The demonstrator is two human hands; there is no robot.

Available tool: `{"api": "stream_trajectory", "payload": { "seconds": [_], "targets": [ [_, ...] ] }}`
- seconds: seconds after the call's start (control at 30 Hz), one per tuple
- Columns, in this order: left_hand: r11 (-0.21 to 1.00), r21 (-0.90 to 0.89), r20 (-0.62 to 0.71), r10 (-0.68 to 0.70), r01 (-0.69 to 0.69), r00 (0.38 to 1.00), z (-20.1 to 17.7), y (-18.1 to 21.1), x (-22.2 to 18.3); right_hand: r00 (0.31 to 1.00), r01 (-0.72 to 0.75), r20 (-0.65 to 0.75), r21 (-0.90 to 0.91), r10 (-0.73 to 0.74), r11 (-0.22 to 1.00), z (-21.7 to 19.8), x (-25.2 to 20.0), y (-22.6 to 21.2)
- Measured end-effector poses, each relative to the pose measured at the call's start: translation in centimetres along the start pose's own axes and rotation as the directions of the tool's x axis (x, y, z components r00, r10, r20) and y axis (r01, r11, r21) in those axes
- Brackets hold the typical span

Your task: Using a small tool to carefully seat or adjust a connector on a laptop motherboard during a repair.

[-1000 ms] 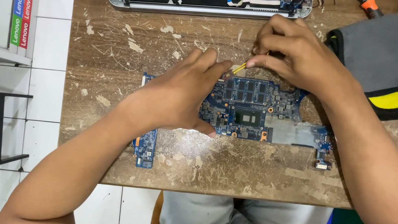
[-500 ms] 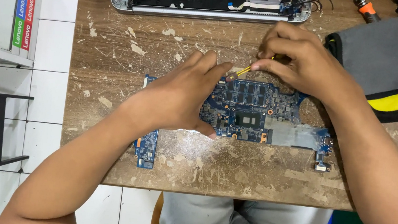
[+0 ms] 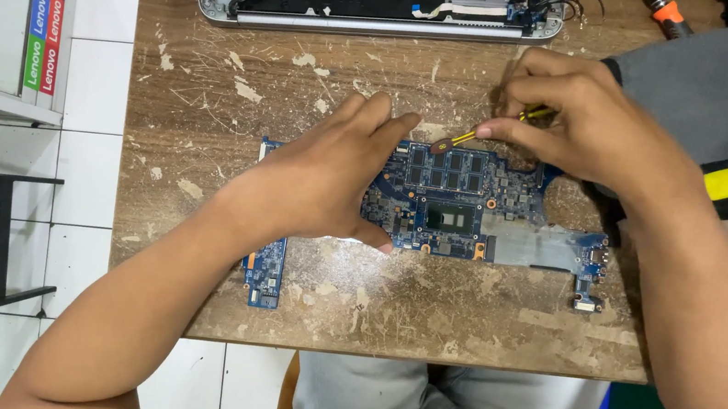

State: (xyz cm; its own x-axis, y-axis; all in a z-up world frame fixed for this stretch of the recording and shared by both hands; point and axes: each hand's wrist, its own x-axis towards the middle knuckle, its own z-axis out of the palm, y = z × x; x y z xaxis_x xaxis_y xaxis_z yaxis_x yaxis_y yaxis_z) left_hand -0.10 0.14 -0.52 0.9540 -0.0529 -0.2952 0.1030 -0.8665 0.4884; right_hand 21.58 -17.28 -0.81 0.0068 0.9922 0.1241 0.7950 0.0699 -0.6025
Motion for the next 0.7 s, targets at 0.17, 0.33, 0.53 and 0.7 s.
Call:
{"api": "stream_trajectory", "payload": {
  "seconds": [0.17, 0.33, 0.53, 0.7],
  "targets": [
    [1.000, 0.012, -0.008, 0.003, -0.003, 1.000, -0.1, 0.1, 0.0, 0.993, -0.101, 0.056, -0.091, 0.106, 0.991, -1.1, -1.6, 1.8],
    [1.000, 0.005, -0.008, 0.004, -0.004, 1.000, -0.3, 0.2, -0.1, 0.990, -0.098, 0.088, -0.090, 0.106, 0.991, -1.9, -2.2, 2.5],
    [0.998, 0.005, 0.065, -0.058, 0.057, 0.996, -1.0, 0.9, -0.1, 0.996, -0.071, 0.045, -0.075, 0.074, 0.995, -0.6, -1.9, 2.0],
    [1.000, -0.007, 0.035, -0.017, 0.018, 0.999, -0.6, 0.3, 0.1, 0.994, -0.110, -0.022, -0.056, 0.109, 0.992, 1.1, -1.3, 0.8]
  ]
}}
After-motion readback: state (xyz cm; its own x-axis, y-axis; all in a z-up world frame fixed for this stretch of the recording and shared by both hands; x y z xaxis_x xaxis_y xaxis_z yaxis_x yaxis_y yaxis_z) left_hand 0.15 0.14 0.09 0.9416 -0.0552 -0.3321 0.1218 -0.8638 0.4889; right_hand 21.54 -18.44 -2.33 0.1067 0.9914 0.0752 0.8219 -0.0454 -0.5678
